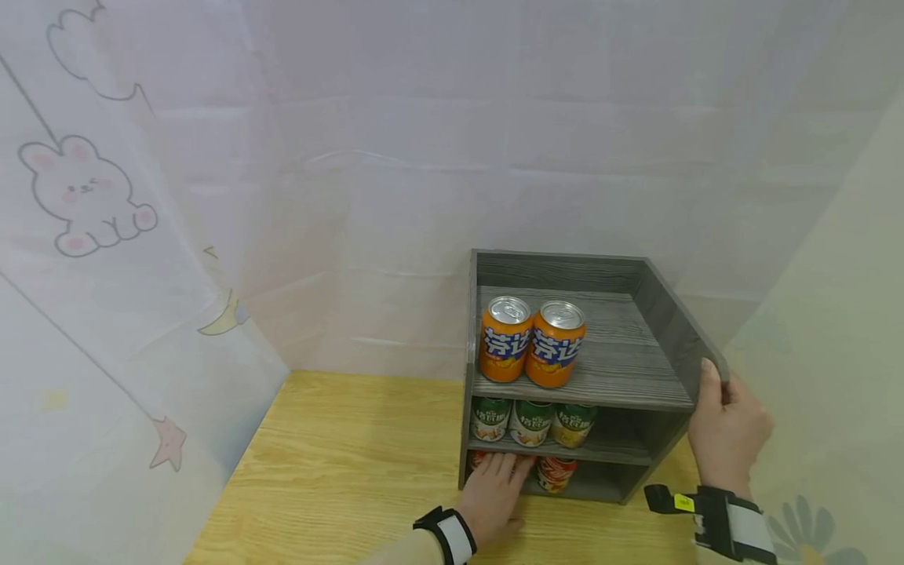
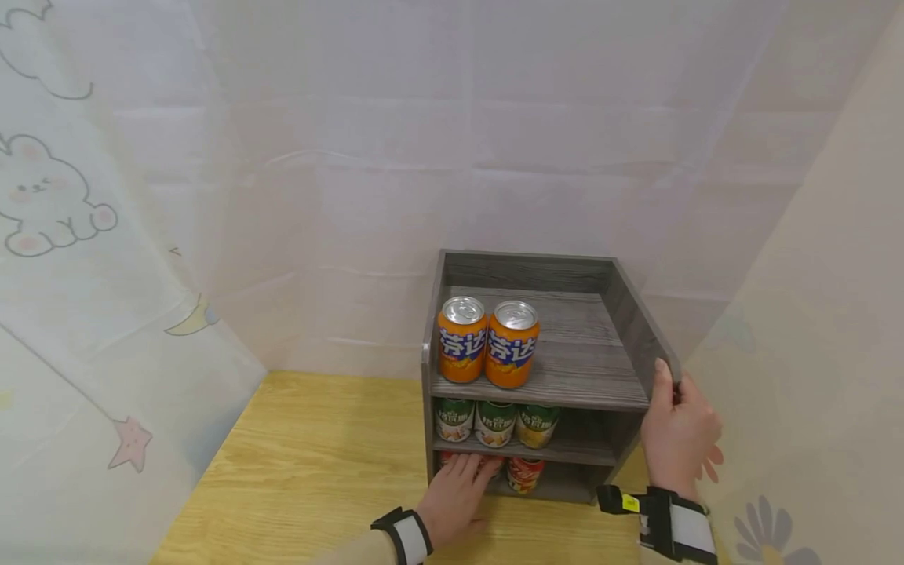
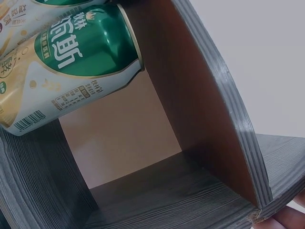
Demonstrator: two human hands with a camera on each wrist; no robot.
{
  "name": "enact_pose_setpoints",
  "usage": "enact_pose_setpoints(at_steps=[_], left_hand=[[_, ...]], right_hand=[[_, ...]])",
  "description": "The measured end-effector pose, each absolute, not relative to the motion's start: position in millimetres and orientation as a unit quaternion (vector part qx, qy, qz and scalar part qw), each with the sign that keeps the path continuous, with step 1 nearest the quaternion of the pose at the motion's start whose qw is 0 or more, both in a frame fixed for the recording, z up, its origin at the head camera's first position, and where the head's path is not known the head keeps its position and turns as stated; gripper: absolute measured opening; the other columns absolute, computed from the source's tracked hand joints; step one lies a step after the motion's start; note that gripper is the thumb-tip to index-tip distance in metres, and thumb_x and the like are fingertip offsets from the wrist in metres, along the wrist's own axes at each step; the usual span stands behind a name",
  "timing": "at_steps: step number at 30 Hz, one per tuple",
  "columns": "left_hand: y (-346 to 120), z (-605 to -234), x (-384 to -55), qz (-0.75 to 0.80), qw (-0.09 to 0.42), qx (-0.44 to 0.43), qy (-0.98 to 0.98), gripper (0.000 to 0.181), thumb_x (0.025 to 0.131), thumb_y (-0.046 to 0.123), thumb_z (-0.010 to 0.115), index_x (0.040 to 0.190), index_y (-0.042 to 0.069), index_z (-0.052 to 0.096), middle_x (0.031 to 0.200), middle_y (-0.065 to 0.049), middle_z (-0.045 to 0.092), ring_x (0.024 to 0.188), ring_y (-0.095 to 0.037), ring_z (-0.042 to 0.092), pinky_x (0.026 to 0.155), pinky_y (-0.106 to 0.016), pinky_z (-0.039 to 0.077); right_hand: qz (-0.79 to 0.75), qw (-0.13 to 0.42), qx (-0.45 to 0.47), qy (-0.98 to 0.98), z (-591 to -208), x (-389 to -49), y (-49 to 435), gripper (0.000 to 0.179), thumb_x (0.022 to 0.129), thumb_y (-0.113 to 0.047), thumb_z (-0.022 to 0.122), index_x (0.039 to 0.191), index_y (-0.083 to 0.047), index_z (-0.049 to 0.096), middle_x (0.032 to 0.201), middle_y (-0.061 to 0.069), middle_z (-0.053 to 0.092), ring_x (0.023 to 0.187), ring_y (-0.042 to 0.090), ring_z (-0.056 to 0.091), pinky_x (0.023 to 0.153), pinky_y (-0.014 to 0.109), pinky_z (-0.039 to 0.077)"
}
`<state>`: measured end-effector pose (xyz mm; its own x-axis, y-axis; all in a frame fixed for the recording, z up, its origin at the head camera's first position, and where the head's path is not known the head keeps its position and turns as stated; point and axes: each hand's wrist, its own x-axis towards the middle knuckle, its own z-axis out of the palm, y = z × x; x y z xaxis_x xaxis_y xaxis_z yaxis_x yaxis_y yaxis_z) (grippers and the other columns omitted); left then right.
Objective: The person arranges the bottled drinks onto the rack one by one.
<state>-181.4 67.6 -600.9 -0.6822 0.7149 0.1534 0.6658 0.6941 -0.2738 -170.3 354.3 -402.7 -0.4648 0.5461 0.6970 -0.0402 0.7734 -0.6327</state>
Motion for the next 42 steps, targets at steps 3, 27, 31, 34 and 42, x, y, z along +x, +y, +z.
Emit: enact_pose_setpoints(at_steps=[3,27,31,34,42], left_hand=[[67,-602,-178,0.111,0.130,-0.398,-0.901,0.111,0.079,0.082,0.060,0.162,0.019,0.023,0.155,-0.002,0.035,0.139,-0.016,0.037,0.113,-0.032,0.032],[110,-613,-172,0.281,0.067,-0.511,-0.810,0.060,0.110,0.051,0.025,0.164,0.034,0.007,0.169,0.013,0.001,0.153,-0.009,-0.002,0.122,-0.033,0.002],[114,-616,-175,0.307,0.064,-0.498,-0.808,0.060,0.110,0.051,0.023,0.163,0.035,0.002,0.168,0.014,-0.005,0.152,-0.008,-0.009,0.121,-0.036,-0.002],[116,-619,-177,0.323,0.059,-0.487,-0.809,0.059,0.109,0.052,0.024,0.163,0.038,0.002,0.167,0.016,-0.008,0.151,-0.007,-0.012,0.121,-0.036,-0.003],[123,-628,-183,0.355,0.055,-0.460,-0.812,0.060,0.108,0.056,0.027,0.161,0.044,0.001,0.166,0.019,-0.013,0.150,-0.008,-0.016,0.121,-0.040,-0.005]], right_hand=[[0.298,0.493,-0.160,-0.802,-403,-171,354,0.056,0.105,-0.032,0.057,0.059,-0.004,0.042,0.051,0.003,0.035,0.046,0.009,0.026,0.044,0.026,0.017],[0.305,0.485,-0.167,-0.802,-406,-168,358,0.055,0.105,-0.033,0.057,0.060,-0.004,0.042,0.052,0.002,0.034,0.047,0.009,0.025,0.045,0.026,0.017],[0.301,0.490,-0.164,-0.802,-404,-168,356,0.056,0.105,-0.032,0.058,0.059,-0.003,0.041,0.051,0.001,0.034,0.047,0.010,0.026,0.045,0.026,0.017],[0.301,0.489,-0.164,-0.803,-404,-168,355,0.057,0.105,-0.032,0.058,0.059,-0.004,0.041,0.051,0.002,0.034,0.046,0.010,0.026,0.045,0.025,0.017],[0.300,0.491,-0.159,-0.802,-403,-170,353,0.056,0.105,-0.031,0.058,0.059,-0.004,0.042,0.051,0.002,0.035,0.046,0.009,0.026,0.044,0.025,0.017]])
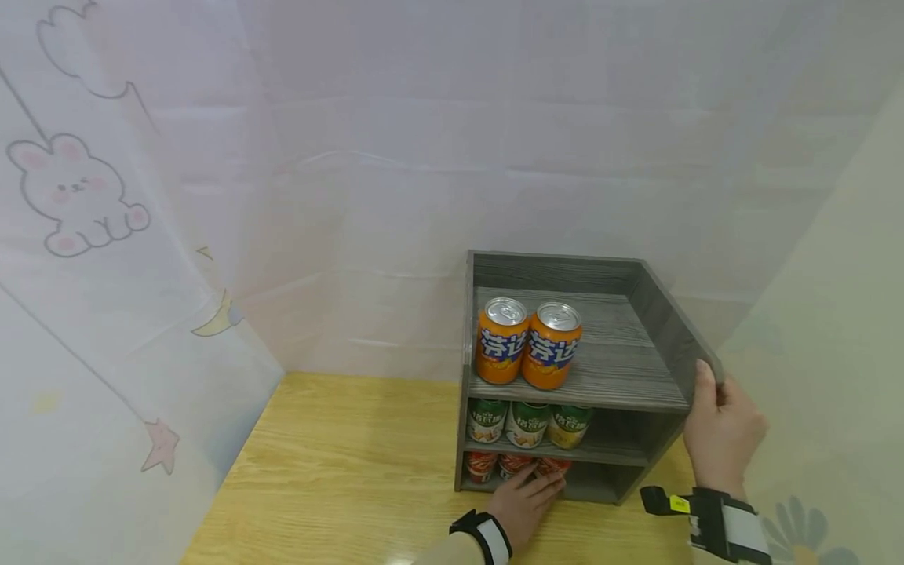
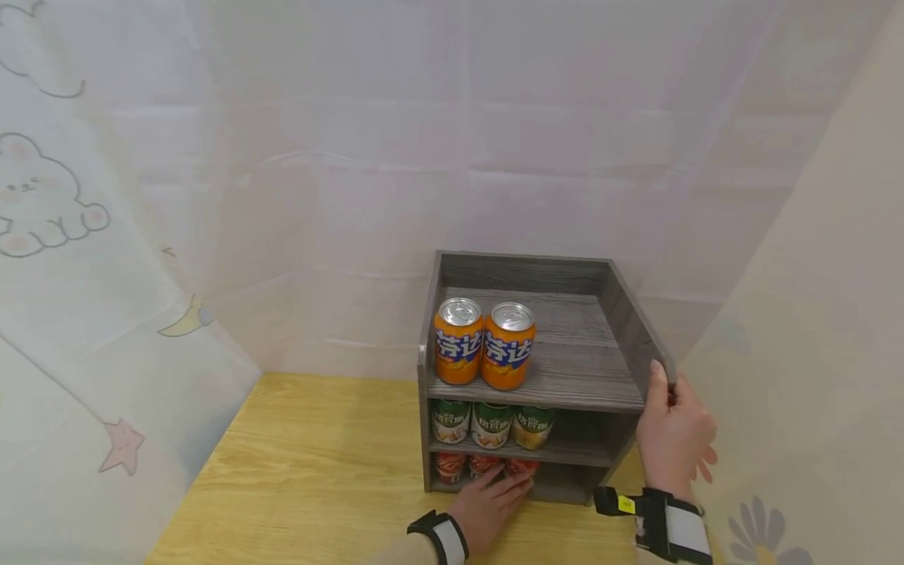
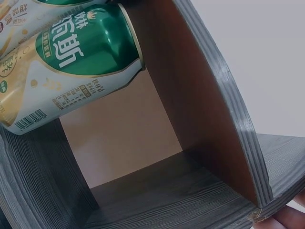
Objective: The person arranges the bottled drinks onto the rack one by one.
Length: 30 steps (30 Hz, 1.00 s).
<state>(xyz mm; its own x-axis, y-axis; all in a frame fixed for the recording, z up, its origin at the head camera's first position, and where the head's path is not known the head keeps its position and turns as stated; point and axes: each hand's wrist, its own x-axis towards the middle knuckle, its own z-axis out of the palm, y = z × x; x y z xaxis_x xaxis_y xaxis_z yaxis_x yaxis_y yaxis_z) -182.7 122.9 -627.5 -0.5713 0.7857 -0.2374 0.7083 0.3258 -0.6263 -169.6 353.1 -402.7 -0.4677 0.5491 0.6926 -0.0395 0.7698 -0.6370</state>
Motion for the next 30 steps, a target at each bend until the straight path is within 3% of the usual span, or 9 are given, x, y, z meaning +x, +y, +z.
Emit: enact_pose_setpoints(at_steps=[8,14,20,26,30], left_hand=[[119,-624,-183,0.341,0.071,-0.462,-0.816,0.062,0.108,0.054,0.030,0.162,0.043,0.002,0.167,0.017,-0.010,0.151,-0.009,-0.011,0.122,-0.038,-0.001],[109,-614,-182,0.264,0.098,-0.503,-0.817,0.059,0.107,0.048,0.043,0.161,0.042,0.020,0.169,0.012,0.007,0.153,-0.011,0.001,0.122,-0.036,0.004],[101,-595,-177,0.222,0.123,-0.535,-0.806,0.055,0.107,0.048,0.044,0.160,0.040,0.030,0.169,0.007,0.014,0.154,-0.016,0.005,0.122,-0.039,0.007],[94,-569,-169,0.159,0.133,-0.548,-0.810,0.073,0.100,0.063,0.049,0.162,0.030,0.030,0.170,0.001,0.012,0.154,-0.021,0.004,0.122,-0.040,0.004],[87,-552,-163,0.100,0.129,-0.541,-0.825,0.079,0.098,0.061,0.055,0.163,0.026,0.027,0.170,-0.002,0.011,0.154,-0.022,0.003,0.122,-0.039,0.004]], right_hand=[[0.302,0.496,-0.149,-0.800,-401,-170,350,0.055,0.105,-0.029,0.059,0.059,-0.003,0.042,0.051,0.001,0.036,0.046,0.008,0.026,0.045,0.025,0.017],[0.304,0.493,-0.153,-0.801,-401,-169,351,0.055,0.105,-0.030,0.058,0.059,-0.003,0.042,0.051,0.002,0.035,0.046,0.008,0.025,0.045,0.025,0.017],[0.303,0.493,-0.154,-0.801,-403,-170,353,0.056,0.105,-0.030,0.058,0.059,-0.003,0.042,0.051,0.001,0.034,0.046,0.008,0.025,0.045,0.026,0.017],[0.301,0.488,-0.162,-0.803,-404,-169,355,0.055,0.105,-0.032,0.057,0.060,-0.003,0.044,0.052,0.002,0.036,0.047,0.010,0.026,0.046,0.027,0.017],[0.300,0.483,-0.162,-0.807,-404,-170,355,0.055,0.105,-0.033,0.057,0.060,-0.003,0.043,0.052,0.003,0.035,0.047,0.012,0.026,0.046,0.027,0.017]])
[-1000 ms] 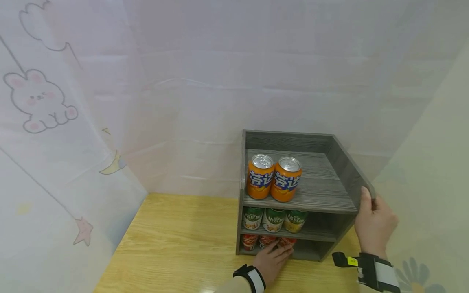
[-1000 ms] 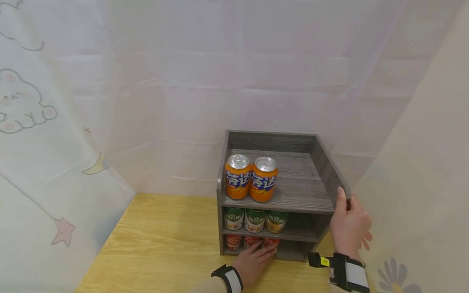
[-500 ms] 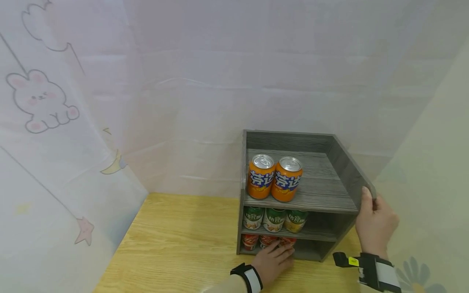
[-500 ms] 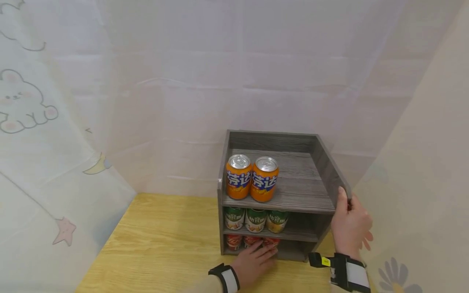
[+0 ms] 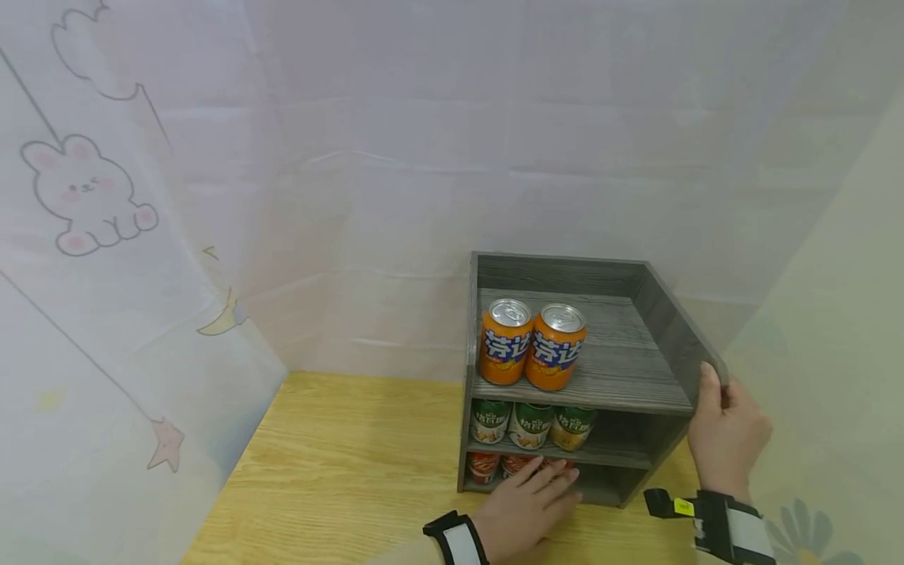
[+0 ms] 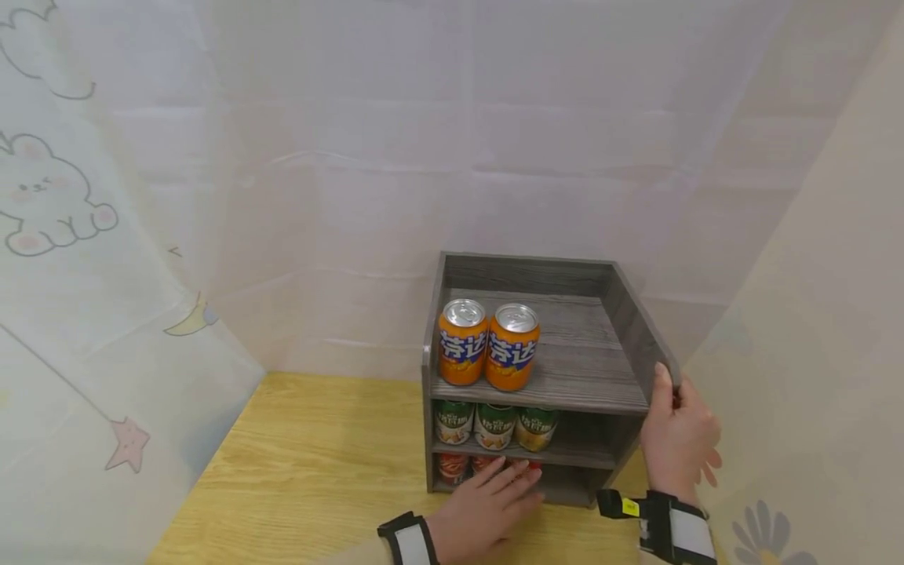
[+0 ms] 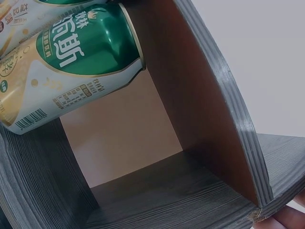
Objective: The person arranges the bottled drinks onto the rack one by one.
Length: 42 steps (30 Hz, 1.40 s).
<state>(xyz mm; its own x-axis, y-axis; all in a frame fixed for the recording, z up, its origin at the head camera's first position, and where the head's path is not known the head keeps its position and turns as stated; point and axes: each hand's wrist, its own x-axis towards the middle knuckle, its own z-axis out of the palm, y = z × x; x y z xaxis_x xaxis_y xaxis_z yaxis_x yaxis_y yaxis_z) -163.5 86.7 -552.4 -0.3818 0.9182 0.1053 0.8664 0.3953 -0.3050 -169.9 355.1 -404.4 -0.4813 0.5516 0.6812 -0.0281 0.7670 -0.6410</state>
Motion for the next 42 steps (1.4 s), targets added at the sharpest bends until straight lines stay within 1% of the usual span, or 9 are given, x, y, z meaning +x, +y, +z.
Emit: enact_pose_setpoints(at_steps=[8,12,20,26,31,37,39,41,42], left_hand=[[63,-502,-152,-0.050,0.164,-0.522,-0.836,0.076,0.097,0.053,0.063,0.158,0.018,0.037,0.160,-0.005,0.037,0.147,-0.018,0.031,0.117,-0.029,0.026],[52,-475,-150,-0.099,0.209,-0.504,-0.832,0.069,0.100,0.050,0.060,0.156,0.014,0.040,0.155,-0.006,0.043,0.143,-0.018,0.038,0.117,-0.030,0.026],[35,-412,-156,-0.210,0.316,-0.465,-0.800,0.066,0.093,0.038,0.073,0.148,0.009,0.050,0.147,-0.009,0.052,0.138,-0.024,0.046,0.116,-0.039,0.031],[18,-369,-175,-0.223,0.367,-0.424,-0.798,0.067,0.094,0.040,0.072,0.146,0.004,0.051,0.146,-0.015,0.053,0.137,-0.031,0.047,0.116,-0.043,0.031],[4,-336,-198,-0.238,0.377,-0.386,-0.807,0.068,0.094,0.040,0.071,0.146,0.001,0.050,0.148,-0.018,0.050,0.138,-0.032,0.044,0.118,-0.040,0.026],[-9,-305,-232,-0.245,0.347,-0.346,-0.837,0.062,0.100,0.038,0.064,0.146,-0.002,0.050,0.147,-0.020,0.050,0.135,-0.033,0.047,0.115,-0.042,0.032],[-12,-296,-242,-0.239,0.332,-0.331,-0.850,0.060,0.102,0.038,0.061,0.146,-0.001,0.050,0.147,-0.021,0.050,0.134,-0.034,0.048,0.114,-0.043,0.034],[-16,-290,-250,-0.225,0.319,-0.315,-0.865,0.059,0.104,0.039,0.057,0.147,-0.001,0.050,0.148,-0.021,0.050,0.134,-0.034,0.048,0.113,-0.045,0.035],[-17,-287,-253,-0.219,0.312,-0.309,-0.871,0.059,0.105,0.040,0.056,0.147,0.000,0.050,0.148,-0.021,0.050,0.134,-0.034,0.048,0.113,-0.045,0.036]], right_hand=[[0.301,0.490,-0.156,-0.803,-404,-170,356,0.055,0.105,-0.031,0.058,0.060,-0.003,0.042,0.051,0.002,0.033,0.047,0.010,0.025,0.046,0.027,0.017],[0.298,0.488,-0.156,-0.805,-403,-168,357,0.056,0.105,-0.031,0.057,0.059,-0.004,0.040,0.051,0.002,0.031,0.046,0.011,0.024,0.046,0.028,0.016],[0.295,0.475,-0.171,-0.811,-402,-168,362,0.056,0.105,-0.033,0.056,0.061,-0.003,0.043,0.052,0.003,0.033,0.047,0.012,0.027,0.046,0.027,0.018],[0.297,0.461,-0.165,-0.820,-399,-168,364,0.053,0.106,-0.031,0.056,0.061,-0.003,0.045,0.051,0.002,0.039,0.045,0.010,0.029,0.044,0.025,0.020],[0.293,0.452,-0.164,-0.826,-398,-167,366,0.051,0.106,-0.031,0.054,0.064,-0.003,0.048,0.052,0.003,0.041,0.046,0.010,0.031,0.043,0.025,0.021],[0.288,0.441,-0.159,-0.835,-395,-167,366,0.049,0.106,-0.029,0.054,0.066,-0.002,0.047,0.054,0.008,0.041,0.047,0.016,0.034,0.045,0.024,0.021],[0.298,0.432,-0.153,-0.838,-391,-167,364,0.041,0.107,-0.028,0.053,0.082,0.004,0.062,0.069,0.015,0.059,0.057,0.023,0.054,0.052,0.017,0.034],[0.313,0.426,-0.141,-0.837,-384,-166,361,0.035,0.107,-0.027,0.053,0.113,0.004,0.069,0.102,0.022,0.070,0.087,0.035,0.067,0.077,0.021,0.049],[0.322,0.421,-0.135,-0.837,-379,-166,358,0.038,0.107,-0.026,0.053,0.130,0.000,0.065,0.121,0.022,0.067,0.107,0.039,0.065,0.094,0.028,0.049]])
